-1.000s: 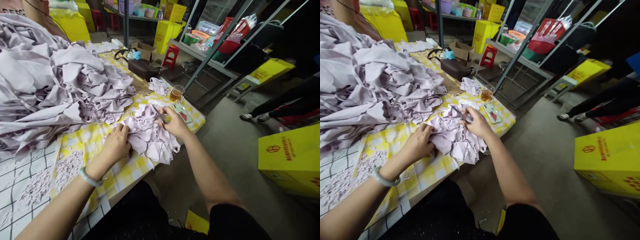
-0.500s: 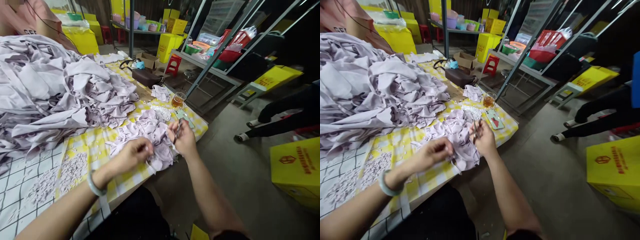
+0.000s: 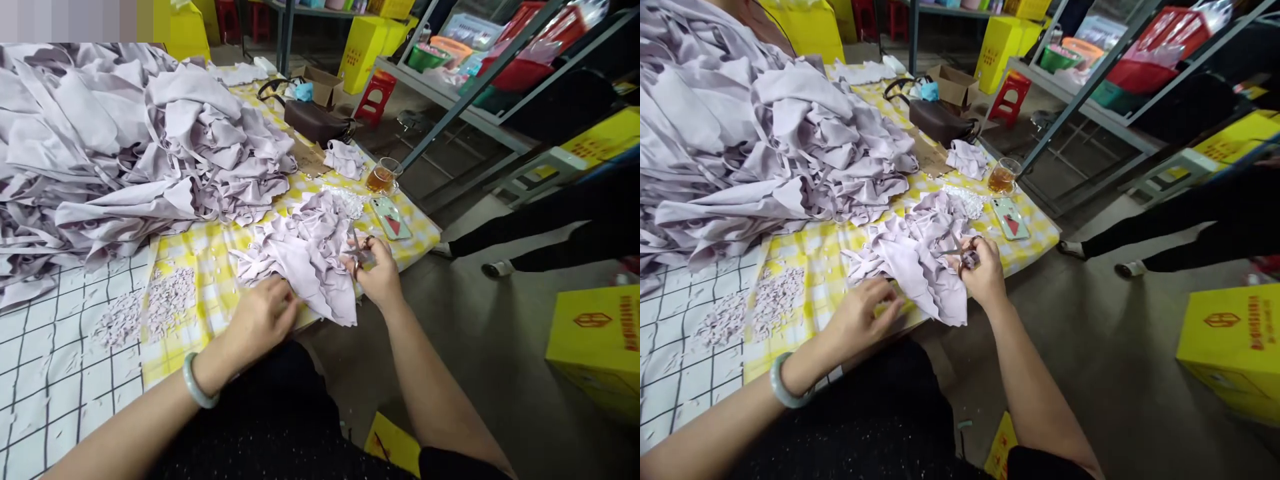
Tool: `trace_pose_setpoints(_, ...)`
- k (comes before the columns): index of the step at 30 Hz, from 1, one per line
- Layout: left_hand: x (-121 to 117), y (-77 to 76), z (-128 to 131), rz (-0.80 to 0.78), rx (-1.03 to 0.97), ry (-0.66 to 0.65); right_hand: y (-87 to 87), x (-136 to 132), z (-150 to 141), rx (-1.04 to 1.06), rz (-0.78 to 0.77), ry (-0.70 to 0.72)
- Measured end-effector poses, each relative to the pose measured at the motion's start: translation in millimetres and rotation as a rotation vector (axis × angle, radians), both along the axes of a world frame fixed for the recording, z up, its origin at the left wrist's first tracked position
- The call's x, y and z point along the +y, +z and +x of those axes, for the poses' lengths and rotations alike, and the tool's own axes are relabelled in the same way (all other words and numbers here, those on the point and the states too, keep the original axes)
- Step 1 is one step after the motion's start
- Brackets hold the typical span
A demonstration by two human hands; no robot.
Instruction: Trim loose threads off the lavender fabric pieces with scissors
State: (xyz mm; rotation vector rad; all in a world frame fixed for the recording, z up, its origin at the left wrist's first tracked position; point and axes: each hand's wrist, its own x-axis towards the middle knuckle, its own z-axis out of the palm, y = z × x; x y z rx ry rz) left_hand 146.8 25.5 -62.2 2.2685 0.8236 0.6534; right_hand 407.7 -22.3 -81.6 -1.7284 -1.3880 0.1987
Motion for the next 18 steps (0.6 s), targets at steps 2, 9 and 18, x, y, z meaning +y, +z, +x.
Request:
trace_pose_setpoints(2,-9,-0.5,0,-0.129,0.108,-0.078,-3.1,-18,-14,-0.020,-0.072,0.162)
trace_pose_setpoints(9,5,-3.0,18,-0.279,0.238,0.000,12.5,11,-13,0.046,-0.021,0.187)
trace_pose_setpoints(18,-8,-17.7,78,-0.203,0.179,0.149,48.0,128,3,0.098,0.096,0.171)
